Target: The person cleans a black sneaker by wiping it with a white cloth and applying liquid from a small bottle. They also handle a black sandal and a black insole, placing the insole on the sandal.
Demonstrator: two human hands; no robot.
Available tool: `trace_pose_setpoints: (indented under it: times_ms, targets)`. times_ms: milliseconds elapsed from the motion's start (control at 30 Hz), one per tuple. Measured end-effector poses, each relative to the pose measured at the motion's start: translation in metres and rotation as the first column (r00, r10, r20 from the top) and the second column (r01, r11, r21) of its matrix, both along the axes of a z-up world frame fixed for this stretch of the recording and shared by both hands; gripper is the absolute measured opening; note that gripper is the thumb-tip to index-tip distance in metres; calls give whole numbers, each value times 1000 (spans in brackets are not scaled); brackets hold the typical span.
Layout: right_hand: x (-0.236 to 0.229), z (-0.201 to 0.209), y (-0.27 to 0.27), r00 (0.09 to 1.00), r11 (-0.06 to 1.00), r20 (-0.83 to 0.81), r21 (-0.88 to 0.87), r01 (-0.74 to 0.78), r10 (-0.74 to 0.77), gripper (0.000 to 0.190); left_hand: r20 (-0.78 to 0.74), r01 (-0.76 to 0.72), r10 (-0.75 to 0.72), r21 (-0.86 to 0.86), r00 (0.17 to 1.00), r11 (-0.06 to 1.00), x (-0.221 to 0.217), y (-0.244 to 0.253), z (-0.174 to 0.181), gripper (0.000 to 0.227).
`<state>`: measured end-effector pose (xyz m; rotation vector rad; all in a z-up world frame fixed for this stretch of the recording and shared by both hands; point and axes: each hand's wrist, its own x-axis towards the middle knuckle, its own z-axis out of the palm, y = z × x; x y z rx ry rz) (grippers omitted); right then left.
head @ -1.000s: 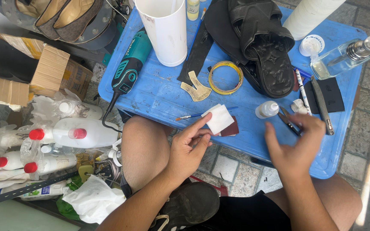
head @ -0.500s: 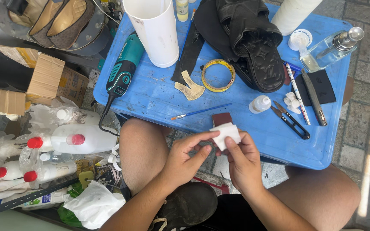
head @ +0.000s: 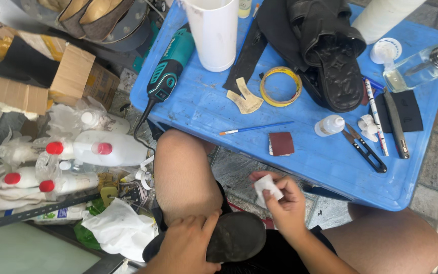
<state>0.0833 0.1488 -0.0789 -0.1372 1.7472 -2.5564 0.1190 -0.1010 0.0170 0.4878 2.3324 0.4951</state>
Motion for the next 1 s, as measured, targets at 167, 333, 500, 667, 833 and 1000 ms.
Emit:
trace_pose_setpoints:
  times_ms: [167,333,500,667,833,1000]
  targets:
    - [-18,20,25,970,965,-126,139,224,-207,17,-238,-159,137,-74,961,985,-42,-12,58,119]
    - [-23,56,17,953,934,-263,277,226,-152,23,-449,-158,64,-175,891,972,-86,-7,73,124]
    - [-18,76,-6,913,649,-407,688,324,-23,29,-321,-153,90,-176,943,972,-91,10,47,123]
    - [-17,85,-19,859,471,-505,780,412,86,28,-312,-170,139,-74,940,983,-87,10,24,120]
    - [0,85,-44,830,454,-528,792,408,177,33,-400,-144,182,123,898,982,-85,10,16,106]
    - [-4,76,-35,850,383,-524,796,469,47,30,-439,-145,243,245,865,959,-81,9,13,101]
